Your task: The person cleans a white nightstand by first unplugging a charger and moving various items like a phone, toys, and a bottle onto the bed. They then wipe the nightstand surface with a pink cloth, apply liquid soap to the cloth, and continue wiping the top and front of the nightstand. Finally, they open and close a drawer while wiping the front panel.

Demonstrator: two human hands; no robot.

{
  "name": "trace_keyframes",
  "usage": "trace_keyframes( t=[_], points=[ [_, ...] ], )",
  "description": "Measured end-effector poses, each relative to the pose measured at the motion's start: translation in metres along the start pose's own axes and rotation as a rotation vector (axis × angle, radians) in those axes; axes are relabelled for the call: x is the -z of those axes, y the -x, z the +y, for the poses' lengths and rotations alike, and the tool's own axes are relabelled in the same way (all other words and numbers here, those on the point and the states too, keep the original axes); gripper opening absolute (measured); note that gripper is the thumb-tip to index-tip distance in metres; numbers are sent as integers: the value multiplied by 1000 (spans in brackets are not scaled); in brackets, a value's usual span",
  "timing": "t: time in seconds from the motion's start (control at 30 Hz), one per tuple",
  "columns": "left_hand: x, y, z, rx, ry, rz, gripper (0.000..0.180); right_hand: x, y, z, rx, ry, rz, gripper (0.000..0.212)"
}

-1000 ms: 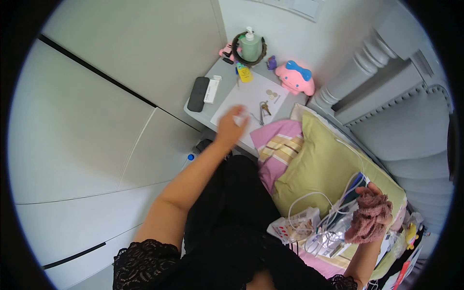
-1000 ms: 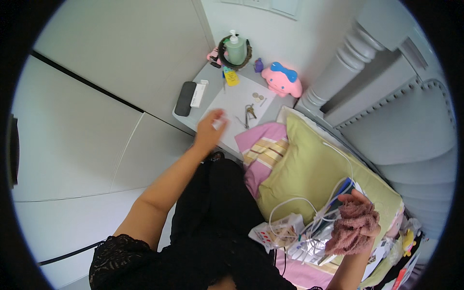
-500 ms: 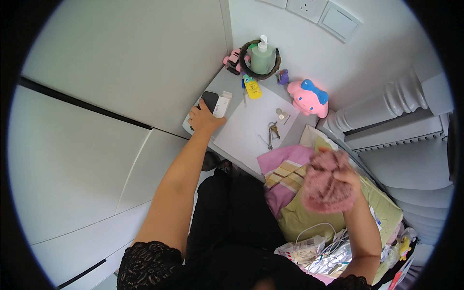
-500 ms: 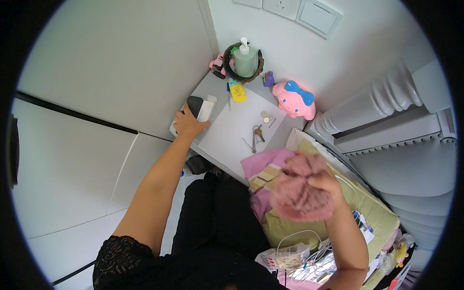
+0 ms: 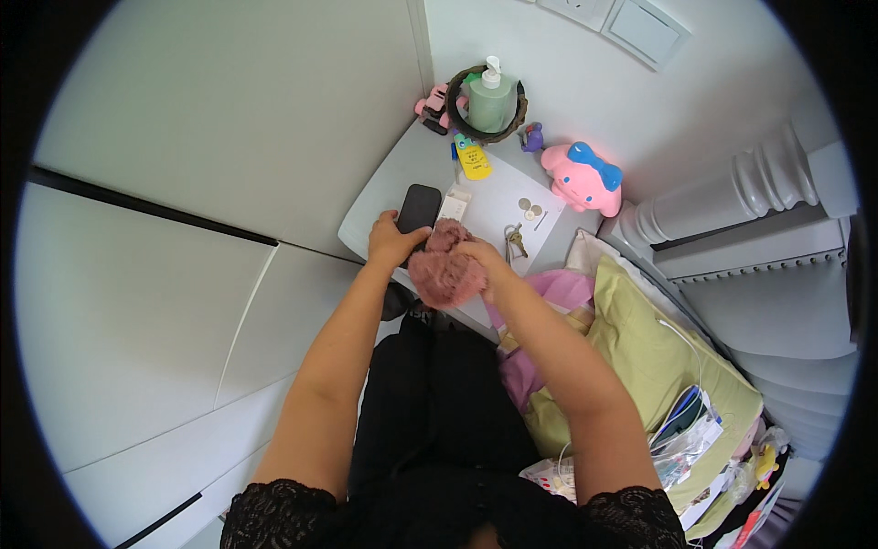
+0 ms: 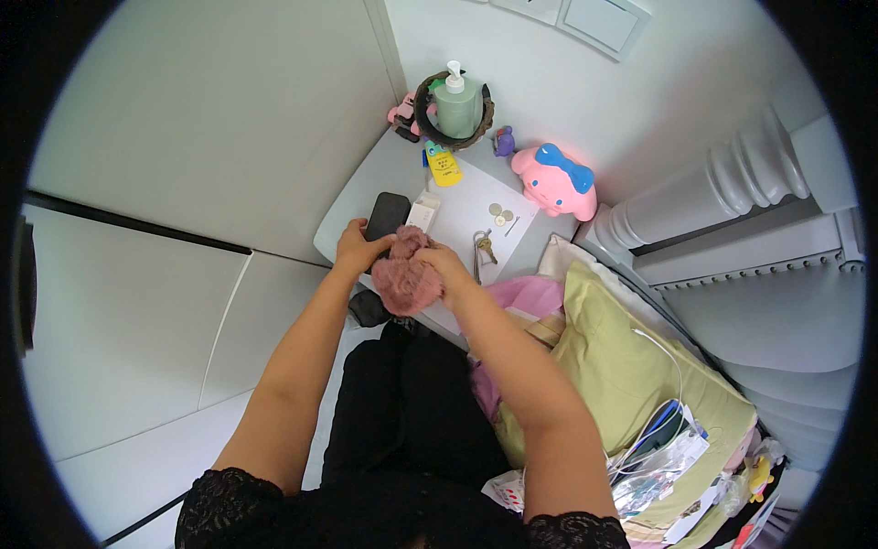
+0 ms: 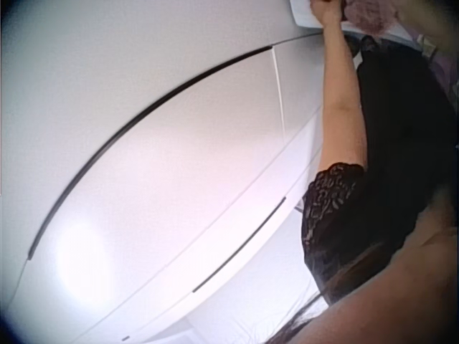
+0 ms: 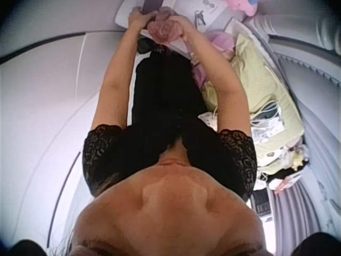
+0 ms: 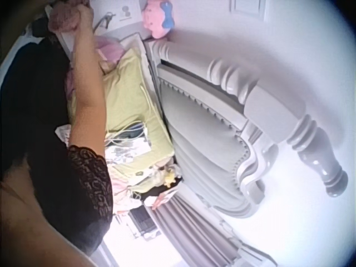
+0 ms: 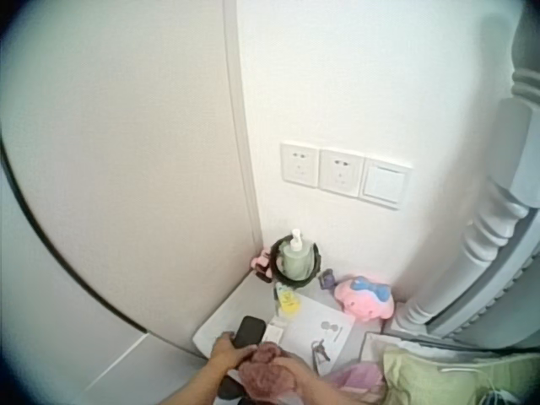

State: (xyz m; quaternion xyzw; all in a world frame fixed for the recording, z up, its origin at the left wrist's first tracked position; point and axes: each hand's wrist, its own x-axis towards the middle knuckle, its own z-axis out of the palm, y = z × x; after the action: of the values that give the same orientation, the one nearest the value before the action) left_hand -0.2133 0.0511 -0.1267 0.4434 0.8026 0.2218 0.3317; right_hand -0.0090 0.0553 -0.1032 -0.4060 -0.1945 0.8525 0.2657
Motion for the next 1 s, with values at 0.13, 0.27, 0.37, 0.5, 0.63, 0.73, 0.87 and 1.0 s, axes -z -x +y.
trace_keyframes(
  t=[0.13, 0.27, 0.37, 0.5, 0.63, 0.73, 0.87, 1.0],
  points=[
    [-6, -4, -7, 62, -1, -24, 87, -11, -24, 12, 28, -157, 201, 30],
    [2, 12, 7, 64, 339, -123, 67, 5, -32, 19, -6, -207, 198, 32],
    [3, 25, 17, 5, 581, -179, 56, -2, -20, 13, 45, -141, 162, 30],
    [21, 64, 66, -100, 726, -252, 51, -21, 42, -35, 115, -59, 124, 27],
    [46, 132, 150, -185, 954, -493, 49, -23, 166, -88, 235, -17, 97, 21],
    [38, 199, 202, -133, 1058, -739, 46, 30, 267, -99, 178, -13, -77, 27],
    [-7, 283, 247, -36, 993, -1003, 43, 56, 458, -101, 323, -42, 87, 39],
    [-68, 350, 271, 2, 860, -1166, 49, 136, 590, -46, 467, -262, 565, 36]
  ],
)
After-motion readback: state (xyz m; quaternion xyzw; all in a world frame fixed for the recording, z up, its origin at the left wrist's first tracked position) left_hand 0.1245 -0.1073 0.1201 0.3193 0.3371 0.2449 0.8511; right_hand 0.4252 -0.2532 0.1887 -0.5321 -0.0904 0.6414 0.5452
